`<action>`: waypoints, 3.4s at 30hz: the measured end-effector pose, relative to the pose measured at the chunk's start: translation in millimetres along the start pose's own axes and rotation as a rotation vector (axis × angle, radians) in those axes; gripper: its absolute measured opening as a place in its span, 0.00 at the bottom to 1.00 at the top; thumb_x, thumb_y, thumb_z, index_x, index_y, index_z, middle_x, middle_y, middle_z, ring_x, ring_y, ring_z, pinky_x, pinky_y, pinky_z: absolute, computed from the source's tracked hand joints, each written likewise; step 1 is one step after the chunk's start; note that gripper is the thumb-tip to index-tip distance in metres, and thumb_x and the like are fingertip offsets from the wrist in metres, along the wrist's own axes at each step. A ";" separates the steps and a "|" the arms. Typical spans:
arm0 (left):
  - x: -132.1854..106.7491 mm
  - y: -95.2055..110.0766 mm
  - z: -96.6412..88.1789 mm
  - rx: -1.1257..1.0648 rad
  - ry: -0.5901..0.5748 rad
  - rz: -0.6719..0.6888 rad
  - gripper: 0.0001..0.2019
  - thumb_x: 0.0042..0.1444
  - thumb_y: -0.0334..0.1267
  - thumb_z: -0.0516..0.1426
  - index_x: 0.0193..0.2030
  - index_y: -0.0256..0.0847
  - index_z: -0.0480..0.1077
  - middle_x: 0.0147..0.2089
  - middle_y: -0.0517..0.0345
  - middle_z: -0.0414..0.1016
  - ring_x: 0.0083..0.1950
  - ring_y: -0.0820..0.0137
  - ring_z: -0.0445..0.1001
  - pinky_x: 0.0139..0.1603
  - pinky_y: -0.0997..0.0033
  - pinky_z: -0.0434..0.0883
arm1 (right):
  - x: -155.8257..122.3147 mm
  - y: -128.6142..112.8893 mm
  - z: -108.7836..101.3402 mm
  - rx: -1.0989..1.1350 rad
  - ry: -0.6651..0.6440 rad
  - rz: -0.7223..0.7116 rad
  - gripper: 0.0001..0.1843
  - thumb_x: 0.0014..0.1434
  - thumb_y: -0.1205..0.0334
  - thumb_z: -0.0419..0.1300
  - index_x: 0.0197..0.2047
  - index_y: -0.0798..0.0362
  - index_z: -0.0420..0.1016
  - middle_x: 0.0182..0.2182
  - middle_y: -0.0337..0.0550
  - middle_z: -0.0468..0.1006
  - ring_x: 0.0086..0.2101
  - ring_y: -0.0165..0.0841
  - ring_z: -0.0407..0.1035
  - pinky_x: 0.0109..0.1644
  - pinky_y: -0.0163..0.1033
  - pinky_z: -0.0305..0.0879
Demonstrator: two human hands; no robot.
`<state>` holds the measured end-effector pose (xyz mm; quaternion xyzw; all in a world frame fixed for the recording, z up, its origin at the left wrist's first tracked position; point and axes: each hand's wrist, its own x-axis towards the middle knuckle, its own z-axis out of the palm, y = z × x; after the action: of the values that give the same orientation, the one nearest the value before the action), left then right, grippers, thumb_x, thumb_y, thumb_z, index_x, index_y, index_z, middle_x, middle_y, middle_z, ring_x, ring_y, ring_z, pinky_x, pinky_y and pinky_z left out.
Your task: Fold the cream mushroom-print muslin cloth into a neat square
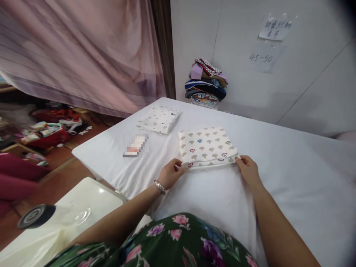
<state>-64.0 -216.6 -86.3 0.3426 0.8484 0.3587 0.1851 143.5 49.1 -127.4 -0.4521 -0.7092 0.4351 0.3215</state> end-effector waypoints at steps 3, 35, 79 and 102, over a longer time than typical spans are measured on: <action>3.4 10.0 8.4 -0.020 -0.008 -0.012 0.17 0.46 0.53 0.56 0.34 0.41 0.65 0.24 0.64 0.67 0.26 0.73 0.67 0.28 0.75 0.62 | 1.4 1.3 -0.7 -0.016 0.033 0.017 0.21 0.46 0.46 0.58 0.34 0.56 0.71 0.22 0.39 0.70 0.21 0.29 0.60 0.24 0.33 0.56; 19.3 16.2 20.1 0.165 0.033 0.027 0.07 0.51 0.42 0.52 0.34 0.43 0.61 0.29 0.61 0.69 0.31 0.69 0.69 0.28 0.74 0.58 | 15.1 -27.9 -5.3 -0.102 0.070 0.000 0.16 0.45 0.48 0.56 0.23 0.54 0.68 0.17 0.34 0.65 0.20 0.28 0.57 0.22 0.32 0.52; -1.6 -1.8 20.1 0.216 0.009 0.335 0.13 0.49 0.42 0.58 0.42 0.43 0.66 0.43 0.55 0.69 0.45 0.65 0.67 0.45 0.67 0.64 | -90.9 -77.8 75.3 -0.483 -0.248 -0.846 0.17 0.57 0.66 0.50 0.50 0.49 0.68 0.45 0.46 0.68 0.45 0.37 0.64 0.48 0.42 0.64; -6.9 -5.7 17.8 0.303 0.049 0.284 0.16 0.48 0.37 0.53 0.45 0.41 0.62 0.45 0.56 0.68 0.45 0.67 0.68 0.44 0.70 0.65 | -79.7 -53.6 96.1 -0.685 -0.158 -0.998 0.26 0.54 0.71 0.50 0.58 0.52 0.59 0.43 0.49 0.69 0.43 0.39 0.64 0.44 0.43 0.65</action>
<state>-51.7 -215.8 -102.0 0.4738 0.8400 0.2577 0.0586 73.1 -67.0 -123.7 -0.1089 -0.9568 0.0114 0.2694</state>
